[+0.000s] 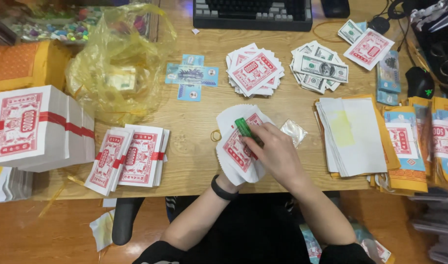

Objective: The person repeatedly stacks small paper money sheets, aligns them, and secures each bundle with a rubber band. The person also uses a green eraser-like tool to rub the edges of the stacks. The person briefly types on a keyboard at the end.

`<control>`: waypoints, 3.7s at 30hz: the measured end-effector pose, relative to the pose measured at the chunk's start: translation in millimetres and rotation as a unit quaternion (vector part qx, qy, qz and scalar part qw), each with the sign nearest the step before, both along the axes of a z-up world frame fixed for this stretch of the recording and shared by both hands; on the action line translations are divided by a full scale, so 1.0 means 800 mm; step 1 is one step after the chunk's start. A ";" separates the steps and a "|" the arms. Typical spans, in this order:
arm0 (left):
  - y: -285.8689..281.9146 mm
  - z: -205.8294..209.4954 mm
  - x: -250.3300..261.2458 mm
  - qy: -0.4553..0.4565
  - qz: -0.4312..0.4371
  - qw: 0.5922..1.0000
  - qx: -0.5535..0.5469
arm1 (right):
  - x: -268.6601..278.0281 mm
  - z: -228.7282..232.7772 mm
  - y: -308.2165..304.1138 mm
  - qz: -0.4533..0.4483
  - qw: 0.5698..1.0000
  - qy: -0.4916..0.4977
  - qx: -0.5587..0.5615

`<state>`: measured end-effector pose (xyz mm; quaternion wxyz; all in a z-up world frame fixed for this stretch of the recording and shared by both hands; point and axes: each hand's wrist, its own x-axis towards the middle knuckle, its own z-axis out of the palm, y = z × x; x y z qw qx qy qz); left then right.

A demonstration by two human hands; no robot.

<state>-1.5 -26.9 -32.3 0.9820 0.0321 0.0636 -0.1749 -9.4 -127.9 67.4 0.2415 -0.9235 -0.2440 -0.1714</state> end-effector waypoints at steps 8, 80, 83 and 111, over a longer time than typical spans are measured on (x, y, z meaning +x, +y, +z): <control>0.011 0.011 0.004 -0.013 0.009 0.999 0.048 | -0.031 0.067 -0.024 0.195 0.973 -0.052 -0.114; 0.034 0.087 0.002 -0.179 0.151 0.808 0.540 | 0.012 -0.007 -0.030 -0.073 0.769 0.159 0.615; 0.052 0.135 0.010 -0.241 0.188 0.789 0.532 | 0.015 -0.003 -0.038 -0.066 0.786 0.129 0.601; 0.063 0.200 0.015 -0.319 0.167 0.833 0.419 | 0.032 -0.001 -0.078 0.143 0.775 0.138 0.600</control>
